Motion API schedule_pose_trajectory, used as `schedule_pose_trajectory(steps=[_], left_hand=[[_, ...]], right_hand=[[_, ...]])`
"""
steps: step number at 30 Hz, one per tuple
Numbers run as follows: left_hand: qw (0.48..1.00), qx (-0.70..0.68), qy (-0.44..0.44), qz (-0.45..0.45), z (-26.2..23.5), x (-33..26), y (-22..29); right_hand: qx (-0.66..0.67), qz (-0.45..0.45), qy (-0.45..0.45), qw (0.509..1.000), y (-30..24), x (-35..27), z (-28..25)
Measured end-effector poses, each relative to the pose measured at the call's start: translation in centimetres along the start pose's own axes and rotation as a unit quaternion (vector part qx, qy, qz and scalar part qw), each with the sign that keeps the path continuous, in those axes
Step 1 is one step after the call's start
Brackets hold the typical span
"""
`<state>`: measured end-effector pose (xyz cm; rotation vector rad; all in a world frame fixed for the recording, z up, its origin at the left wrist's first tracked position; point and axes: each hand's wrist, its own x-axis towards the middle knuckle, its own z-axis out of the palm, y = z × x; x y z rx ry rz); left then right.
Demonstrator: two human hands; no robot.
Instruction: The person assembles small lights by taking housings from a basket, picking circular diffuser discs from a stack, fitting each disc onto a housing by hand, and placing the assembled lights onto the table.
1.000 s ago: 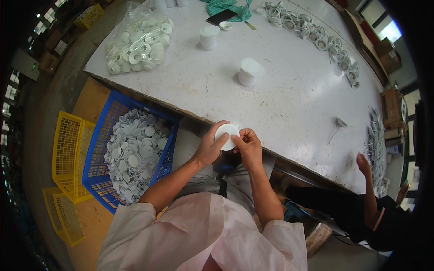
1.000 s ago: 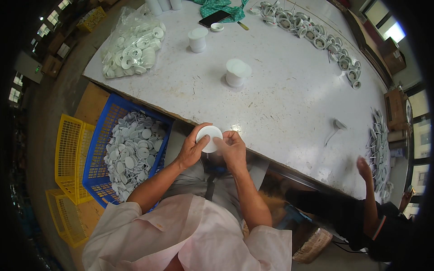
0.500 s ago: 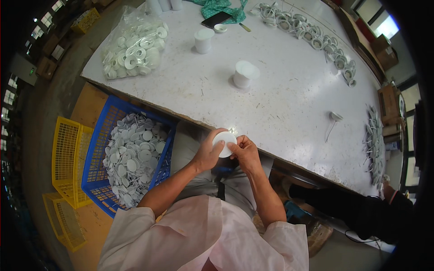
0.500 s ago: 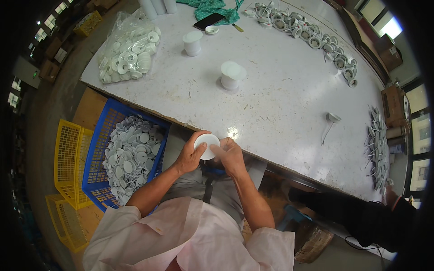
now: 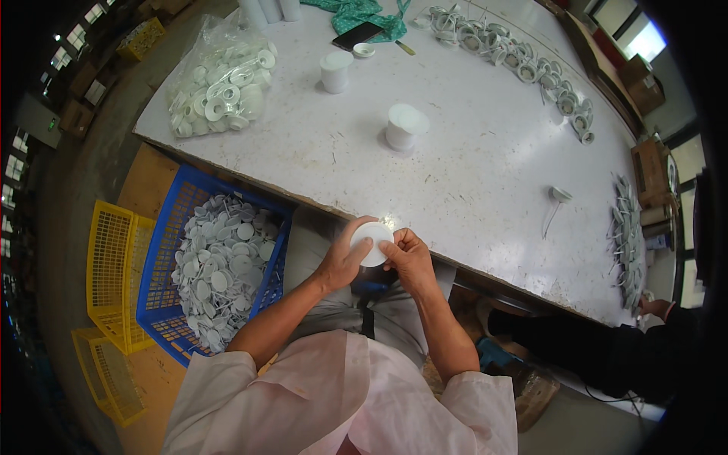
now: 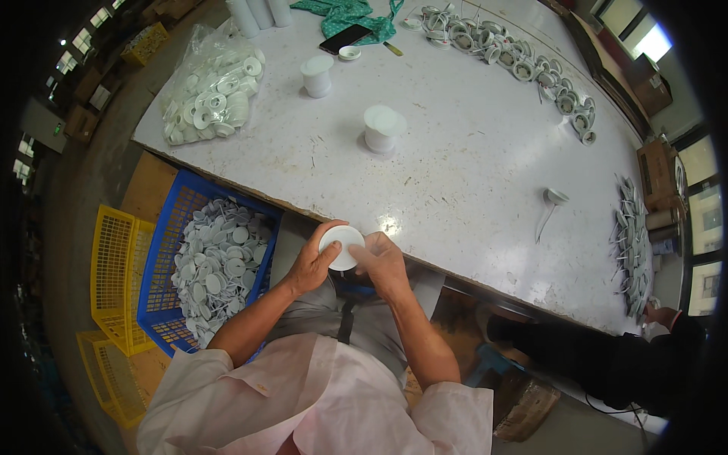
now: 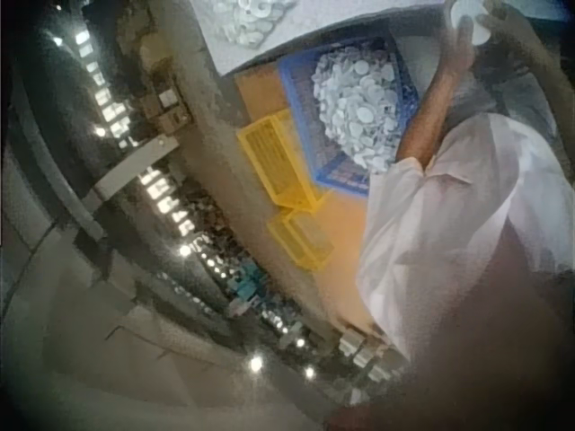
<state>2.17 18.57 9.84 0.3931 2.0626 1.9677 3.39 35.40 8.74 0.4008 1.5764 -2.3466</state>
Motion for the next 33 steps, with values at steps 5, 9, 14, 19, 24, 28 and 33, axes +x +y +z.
schedule_pose_trajectory(steps=[5, 9, 14, 19, 24, 28, 33], left_hand=[[1.0, 0.013, 0.003, -0.008, 0.0, -0.1, 0.5], [1.0, 0.029, -0.008, -0.009, -0.1, 0.0, 0.3], [0.999, 0.036, -0.007, -0.028, 0.3, 0.6, 0.8], [0.999, -0.018, -0.013, -0.031, 1.0, 1.1, -0.1], [0.998, -0.03, 0.058, 0.005, -1.8, 0.2, -2.2], [0.98, -0.101, 0.164, -0.055, -8.7, -2.5, -4.3], [0.916, 0.101, 0.359, -0.149, -20.2, -9.2, -11.0]], right_hand=[[-0.036, -0.012, 0.012, 0.999, -0.1, -0.2, 0.3], [-0.061, -0.004, 0.013, 0.998, -0.4, -0.2, 0.3], [-0.066, -0.004, 0.021, 0.998, 0.1, 0.2, -0.1], [-0.092, -0.03, 0.054, 0.994, 0.3, 0.1, -0.6], [-0.153, -0.069, 0.091, 0.982, -2.3, 0.2, -2.7], [-0.335, -0.331, 0.377, 0.798, -6.1, 2.9, -13.6], [-0.596, -0.2, 0.63, 0.456, -11.5, 3.1, -28.3]])
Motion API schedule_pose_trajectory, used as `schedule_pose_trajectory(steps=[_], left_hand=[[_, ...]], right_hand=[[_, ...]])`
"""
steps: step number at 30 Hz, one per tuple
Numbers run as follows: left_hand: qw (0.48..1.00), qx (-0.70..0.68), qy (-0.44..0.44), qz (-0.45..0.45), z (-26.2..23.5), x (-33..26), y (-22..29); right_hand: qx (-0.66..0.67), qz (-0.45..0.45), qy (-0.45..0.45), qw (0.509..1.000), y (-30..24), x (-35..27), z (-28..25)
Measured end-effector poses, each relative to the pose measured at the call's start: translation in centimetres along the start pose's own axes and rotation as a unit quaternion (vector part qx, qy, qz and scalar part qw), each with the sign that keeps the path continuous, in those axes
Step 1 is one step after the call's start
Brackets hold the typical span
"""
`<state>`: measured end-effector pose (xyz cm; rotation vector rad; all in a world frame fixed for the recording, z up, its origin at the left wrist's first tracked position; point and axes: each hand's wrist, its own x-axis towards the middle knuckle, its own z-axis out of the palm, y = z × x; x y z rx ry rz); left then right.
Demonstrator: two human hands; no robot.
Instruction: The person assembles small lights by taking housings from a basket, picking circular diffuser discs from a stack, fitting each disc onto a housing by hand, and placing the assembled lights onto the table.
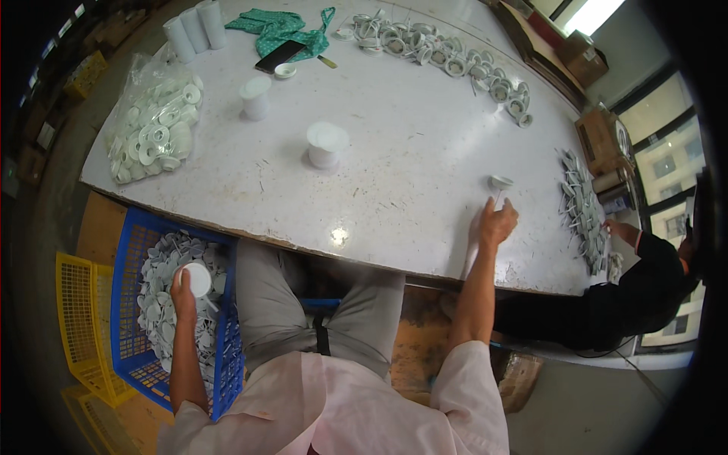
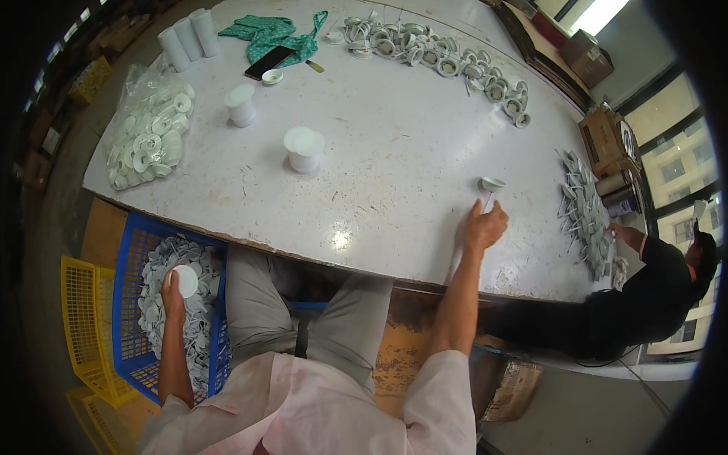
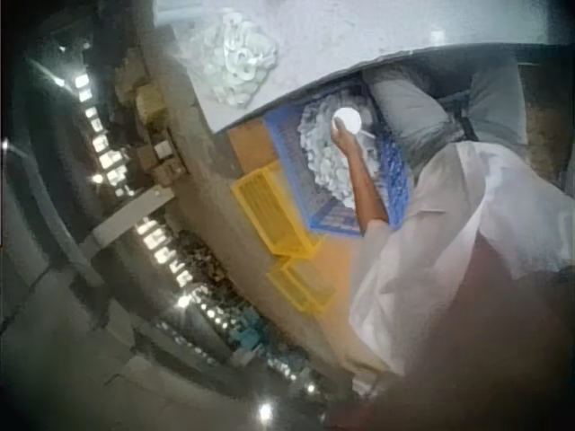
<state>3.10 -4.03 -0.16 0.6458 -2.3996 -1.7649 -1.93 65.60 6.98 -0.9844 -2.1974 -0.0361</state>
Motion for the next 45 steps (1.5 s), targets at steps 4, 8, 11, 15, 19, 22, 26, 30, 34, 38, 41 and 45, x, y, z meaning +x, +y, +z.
schedule_pose_trajectory(steps=[4, 8, 11, 15, 19, 22, 26, 30, 34, 38, 41, 45], left_hand=[[0.987, 0.011, 0.066, -0.149, -6.4, 1.4, -5.4], [0.965, -0.104, 0.023, -0.241, -13.3, 2.6, -13.9], [0.933, -0.206, 0.139, -0.261, -16.8, 2.2, -17.1], [0.919, -0.094, 0.23, -0.306, -19.8, 1.8, -19.9], [0.869, 0.355, 0.345, -0.017, -17.6, 1.6, -19.8], [0.998, -0.048, -0.004, -0.046, -1.9, -0.7, -4.9], [0.904, -0.267, -0.322, 0.086, 9.7, -6.3, 11.5], [0.894, -0.304, -0.324, 0.054, 14.8, -6.6, 16.1], [0.889, -0.33, -0.317, 0.033, 15.0, -6.2, 15.8], [0.862, -0.419, -0.28, 0.056, 14.3, -6.1, 15.0], [0.929, -0.267, -0.218, 0.135, 14.1, -7.0, 15.0], [0.934, -0.27, -0.094, 0.215, 13.8, -6.8, 14.9]], right_hand=[[-0.017, 0.091, -0.204, 0.975, 1.5, 2.1, 1.1], [0.053, 0.074, -0.156, 0.984, 2.1, 0.4, 1.5], [0.265, 0.071, -0.149, 0.95, 0.7, -1.6, 0.5], [0.445, 0.113, -0.211, 0.863, -5.1, -6.2, -3.0], [0.565, 0.141, -0.319, 0.748, -11.8, -11.4, -6.6], [0.59, 0.128, -0.382, 0.7, -14.5, -15.1, -9.5], [0.633, 0.075, -0.445, 0.629, -18.7, -19.7, -12.7], [0.656, -0.002, -0.529, 0.538, -20.6, -22.5, -15.4], [0.589, -0.05, -0.608, 0.53, -20.3, -23.4, -16.3], [0.537, -0.062, -0.609, 0.581, -19.7, -23.7, -16.2], [0.482, -0.08, -0.622, 0.611, -20.4, -24.1, -16.1], [0.417, -0.19, -0.61, 0.646, -21.8, -21.7, -15.8]])
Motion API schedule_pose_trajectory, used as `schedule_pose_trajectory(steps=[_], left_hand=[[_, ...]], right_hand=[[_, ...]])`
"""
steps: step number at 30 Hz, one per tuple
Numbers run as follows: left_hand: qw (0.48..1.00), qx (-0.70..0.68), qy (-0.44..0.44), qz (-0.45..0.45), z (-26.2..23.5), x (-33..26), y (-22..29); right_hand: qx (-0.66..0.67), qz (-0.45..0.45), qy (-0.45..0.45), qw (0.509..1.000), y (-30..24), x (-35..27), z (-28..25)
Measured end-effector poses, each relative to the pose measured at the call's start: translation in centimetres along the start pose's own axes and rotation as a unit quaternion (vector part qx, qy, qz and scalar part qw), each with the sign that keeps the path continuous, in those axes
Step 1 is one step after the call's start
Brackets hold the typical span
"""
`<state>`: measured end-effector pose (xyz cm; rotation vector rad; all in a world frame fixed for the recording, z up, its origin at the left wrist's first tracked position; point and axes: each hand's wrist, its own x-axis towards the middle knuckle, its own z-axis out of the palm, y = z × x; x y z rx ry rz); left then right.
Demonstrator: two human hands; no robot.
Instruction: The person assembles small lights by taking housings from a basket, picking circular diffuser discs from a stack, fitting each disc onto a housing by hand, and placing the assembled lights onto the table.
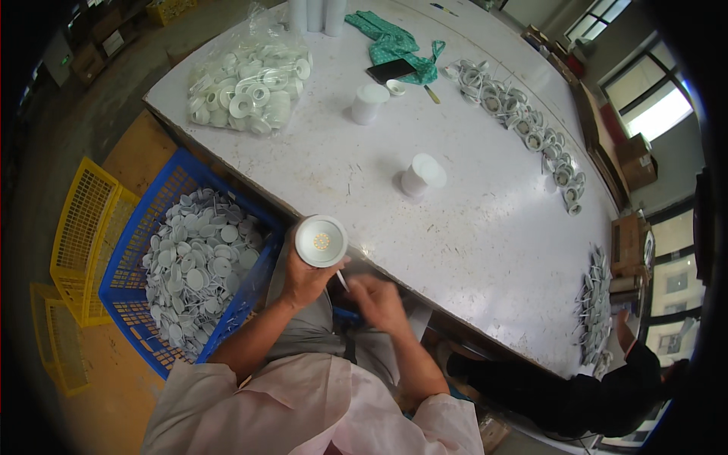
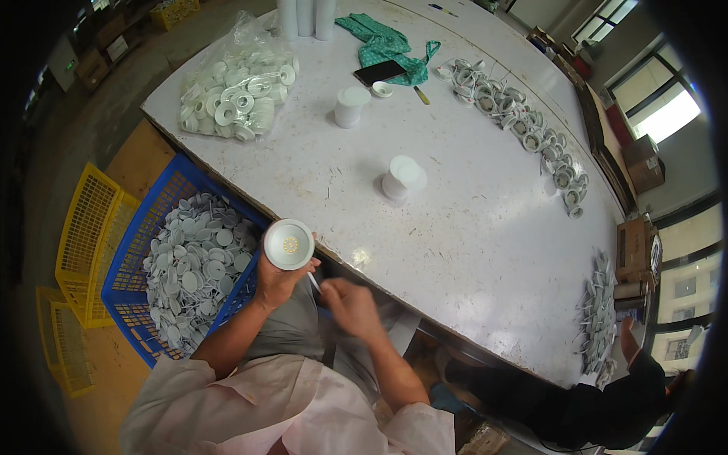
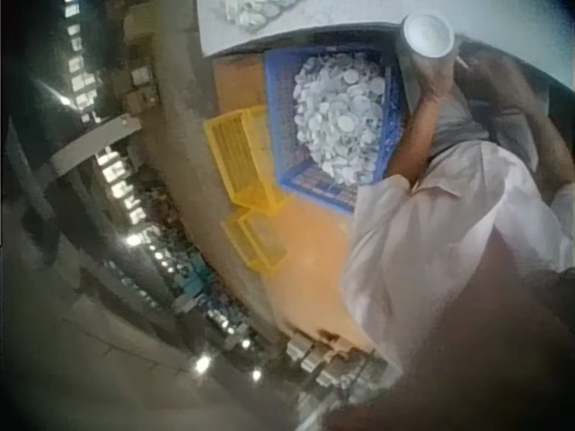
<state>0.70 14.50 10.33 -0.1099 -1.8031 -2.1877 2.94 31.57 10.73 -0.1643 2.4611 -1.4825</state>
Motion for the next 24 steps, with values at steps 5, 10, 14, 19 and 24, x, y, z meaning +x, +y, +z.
schedule_pose_trajectory(steps=[5, 10, 14, 19, 24], left_hand=[[0.977, -0.135, -0.005, -0.166, -2.3, 0.0, 1.0], [0.991, -0.022, -0.032, -0.126, -1.5, -2.3, -1.4], [0.987, -0.029, -0.062, -0.143, -1.5, -3.0, -1.2], [0.979, -0.051, -0.082, -0.182, -2.0, -3.2, -0.7], [0.974, -0.087, -0.119, -0.171, 0.1, -2.7, -0.5]], right_hand=[[0.175, 0.01, 0.316, 0.933, 1.8, 8.7, -9.3], [0.293, 0.122, 0.331, 0.889, -0.8, 14.4, -12.1], [0.291, 0.124, 0.261, 0.912, 1.1, 16.0, -12.2], [0.376, 0.053, 0.257, 0.889, 1.7, 13.5, -11.0], [0.5, 0.018, 0.217, 0.838, 0.3, 8.6, -9.2]])
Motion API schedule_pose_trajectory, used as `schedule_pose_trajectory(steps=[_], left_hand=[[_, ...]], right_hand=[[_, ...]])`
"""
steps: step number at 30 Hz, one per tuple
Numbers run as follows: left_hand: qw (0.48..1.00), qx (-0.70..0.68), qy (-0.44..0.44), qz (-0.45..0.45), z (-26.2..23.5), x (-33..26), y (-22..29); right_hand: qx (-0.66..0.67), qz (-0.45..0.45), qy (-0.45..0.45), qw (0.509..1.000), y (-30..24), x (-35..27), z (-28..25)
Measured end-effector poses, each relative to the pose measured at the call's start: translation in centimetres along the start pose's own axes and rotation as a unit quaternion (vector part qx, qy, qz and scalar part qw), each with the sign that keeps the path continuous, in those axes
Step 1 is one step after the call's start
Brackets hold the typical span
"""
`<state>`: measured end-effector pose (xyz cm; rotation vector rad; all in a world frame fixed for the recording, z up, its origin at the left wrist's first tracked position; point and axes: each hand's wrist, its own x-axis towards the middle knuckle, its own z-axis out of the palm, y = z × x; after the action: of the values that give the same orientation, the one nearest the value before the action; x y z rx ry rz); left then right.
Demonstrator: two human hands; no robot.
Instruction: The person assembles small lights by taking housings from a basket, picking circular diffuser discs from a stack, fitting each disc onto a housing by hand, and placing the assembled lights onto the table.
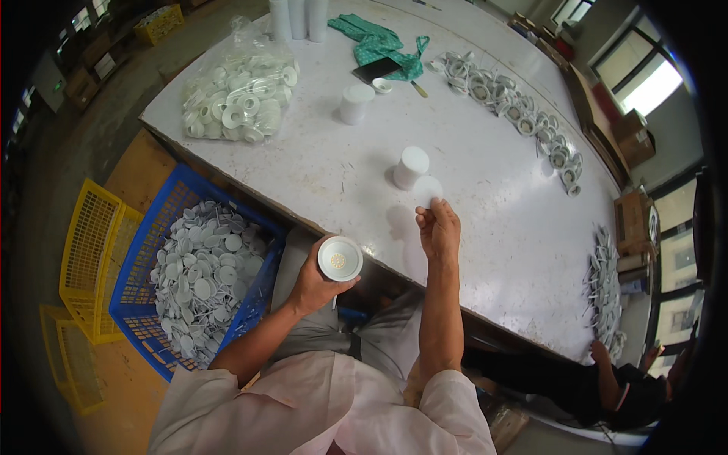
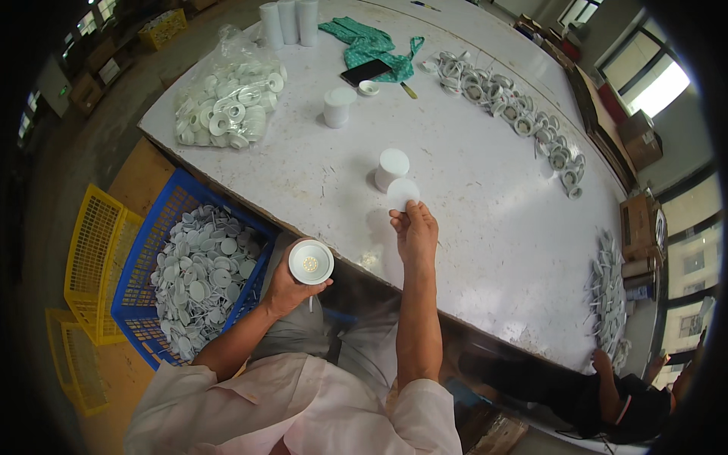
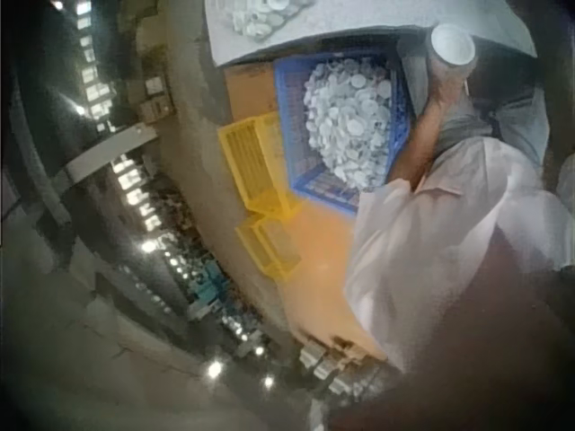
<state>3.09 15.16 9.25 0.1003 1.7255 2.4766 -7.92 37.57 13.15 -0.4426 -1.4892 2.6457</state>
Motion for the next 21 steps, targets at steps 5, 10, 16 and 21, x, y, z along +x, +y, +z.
schedule_pose_trajectory(steps=[5, 10, 16, 21], left_hand=[[0.998, 0.05, -0.039, -0.015, 1.1, 1.3, -0.3], [0.994, -0.038, -0.088, -0.045, 2.9, 2.2, 0.8], [0.99, 0.098, -0.106, -0.002, 3.0, 2.3, -1.0], [0.978, 0.184, -0.095, 0.019, 3.5, 2.1, -1.1]], right_hand=[[0.032, 0.026, -0.012, 0.999, 1.0, -3.6, -1.7], [0.008, 0.057, -0.036, 0.998, 3.3, -7.0, -4.0], [-0.122, 0.092, -0.042, 0.987, 5.2, -9.7, -3.1], [-0.164, 0.056, -0.029, 0.984, 6.0, -10.4, -2.4]])
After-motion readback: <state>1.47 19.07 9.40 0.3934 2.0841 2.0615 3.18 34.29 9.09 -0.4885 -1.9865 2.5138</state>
